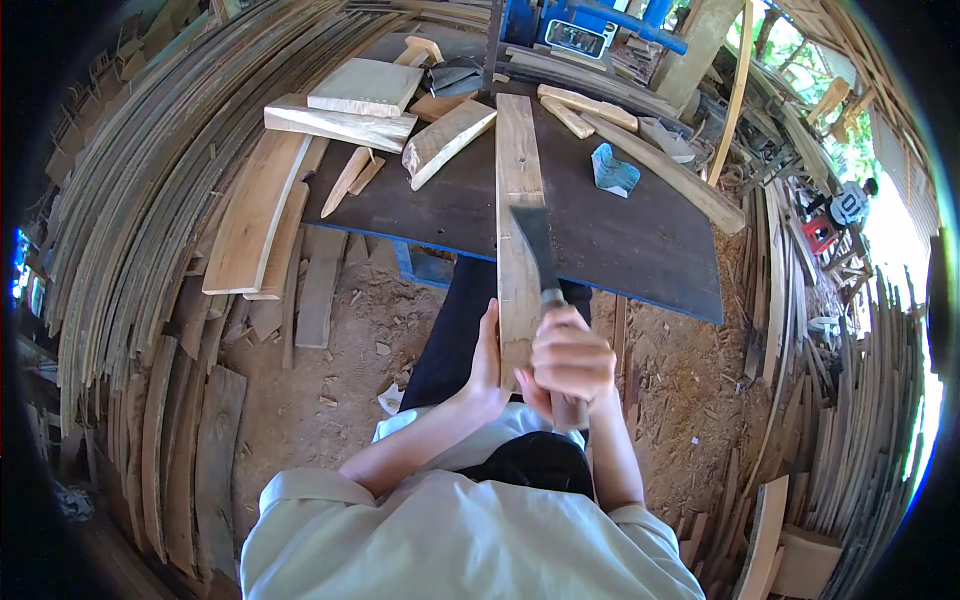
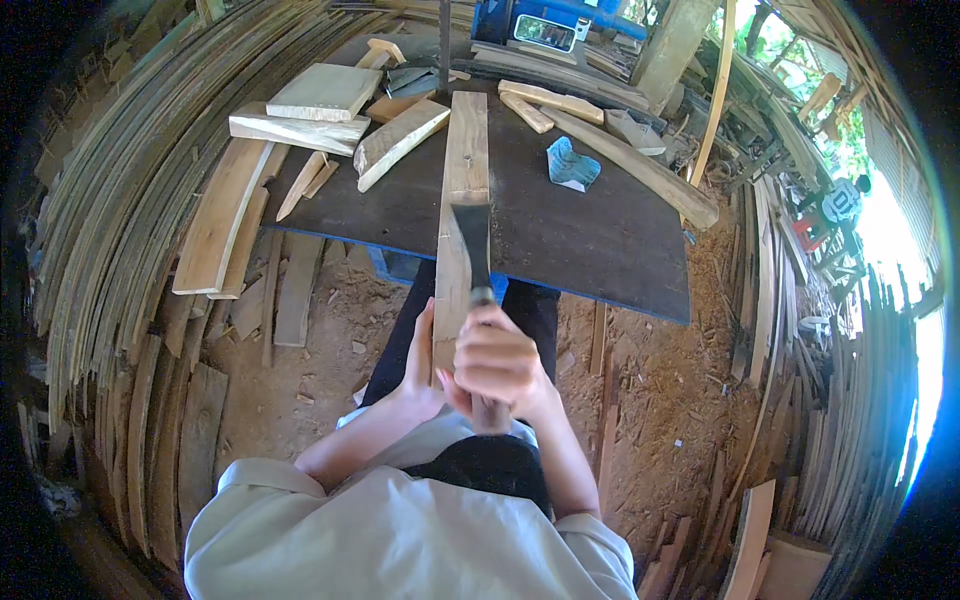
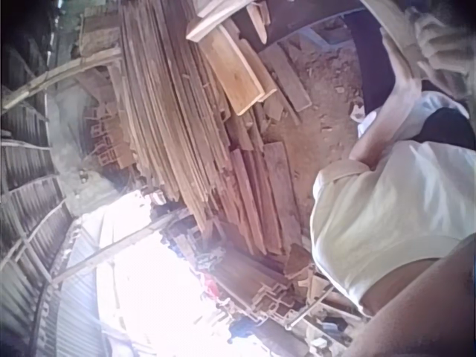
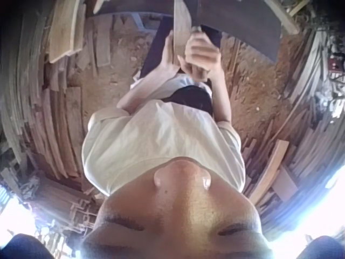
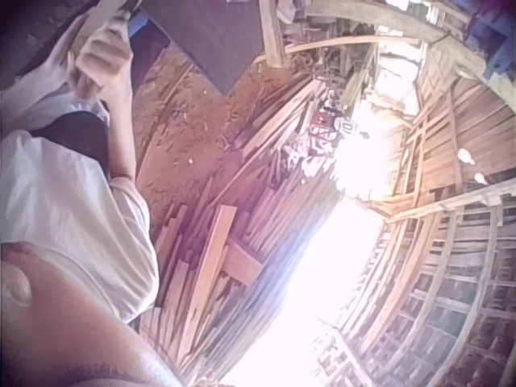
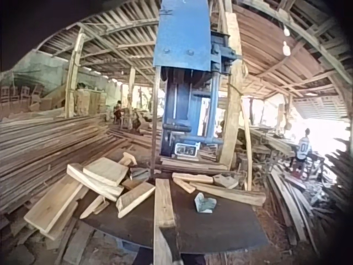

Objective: The person uses a chisel to carve and shape a small piece of wood on a workbench. They hold the wood with one hand and strike the chisel with the other to remove shavings. After carving, they inspect the piece and use a pencil to mark it.

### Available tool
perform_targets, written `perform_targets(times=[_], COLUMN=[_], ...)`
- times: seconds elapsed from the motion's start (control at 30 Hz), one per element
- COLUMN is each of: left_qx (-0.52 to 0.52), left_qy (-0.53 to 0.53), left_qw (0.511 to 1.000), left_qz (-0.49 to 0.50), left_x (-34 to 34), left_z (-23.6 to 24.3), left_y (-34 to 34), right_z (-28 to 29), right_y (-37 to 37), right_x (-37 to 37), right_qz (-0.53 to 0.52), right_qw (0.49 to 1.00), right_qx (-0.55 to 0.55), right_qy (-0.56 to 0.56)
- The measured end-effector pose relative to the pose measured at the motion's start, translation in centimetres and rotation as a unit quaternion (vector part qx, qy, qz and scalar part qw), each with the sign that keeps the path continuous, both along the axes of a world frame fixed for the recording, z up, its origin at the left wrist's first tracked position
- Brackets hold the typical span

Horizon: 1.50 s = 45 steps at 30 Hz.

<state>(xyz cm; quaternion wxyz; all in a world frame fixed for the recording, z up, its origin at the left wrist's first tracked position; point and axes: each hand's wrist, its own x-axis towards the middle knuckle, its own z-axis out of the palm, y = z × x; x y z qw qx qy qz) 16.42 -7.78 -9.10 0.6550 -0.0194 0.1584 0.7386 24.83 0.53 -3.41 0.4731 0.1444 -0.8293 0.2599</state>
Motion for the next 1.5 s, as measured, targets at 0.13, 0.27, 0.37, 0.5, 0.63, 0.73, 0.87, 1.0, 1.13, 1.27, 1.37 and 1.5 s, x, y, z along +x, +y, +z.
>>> perform_targets(times=[0.13, 0.27, 0.37, 0.5, 0.63, 0.73, 0.87, 1.0, 1.13, 1.27, 1.37, 1.5], left_qx=[-0.059, -0.086, -0.044, -0.034, -0.035, -0.036, -0.036, -0.036, -0.009, 0.042, 0.016, -0.016], left_qy=[0.037, 0.048, 0.093, 0.097, 0.085, 0.115, 0.123, 0.118, 0.110, 0.102, 0.117, 0.140], left_qw=[0.998, 0.994, 0.995, 0.994, 0.995, 0.992, 0.991, 0.992, 0.993, 0.993, 0.993, 0.990], left_qz=[0.005, 0.041, 0.016, -0.026, -0.034, -0.034, -0.023, 0.006, -0.028, -0.036, -0.030, -0.019], left_x=[0.0, 0.1, -0.1, -0.2, -0.2, -0.3, -0.3, -0.5, -0.8, -1.0, -1.1, -1.1], left_z=[1.7, 0.5, -1.3, -0.5, -0.6, 0.0, 0.0, 0.2, -0.3, -1.1, -0.5, 0.1], left_y=[-0.2, 0.5, 0.7, 0.3, 0.4, 0.3, 0.4, 0.6, 0.4, 0.5, 0.4, 0.5], right_z=[-0.1, 0.0, -0.4, -0.7, -0.7, -1.4, -1.2, -1.3, -2.0, -2.7, -2.7, -2.8], right_y=[-2.4, -4.3, -4.8, -3.6, -3.5, -5.1, -5.0, -4.2, -5.5, -6.1, -5.7, -5.7], right_x=[3.3, 4.9, 4.9, 3.3, 2.9, 4.3, 4.3, 4.1, 4.8, 4.7, 4.4, 4.7], right_qz=[-0.014, 0.014, 0.027, 0.035, 0.042, 0.049, 0.063, 0.079, 0.037, 0.033, 0.048, 0.045], right_qw=[1.000, 1.000, 0.999, 0.999, 0.998, 0.997, 0.996, 0.996, 0.998, 0.993, 0.992, 0.996], right_qx=[0.000, -0.023, 0.020, 0.030, 0.038, 0.051, 0.058, 0.038, 0.054, 0.110, 0.115, 0.073], right_qy=[-0.014, 0.009, -0.014, -0.013, -0.021, -0.005, -0.007, 0.010, -0.015, -0.014, -0.019, -0.017])
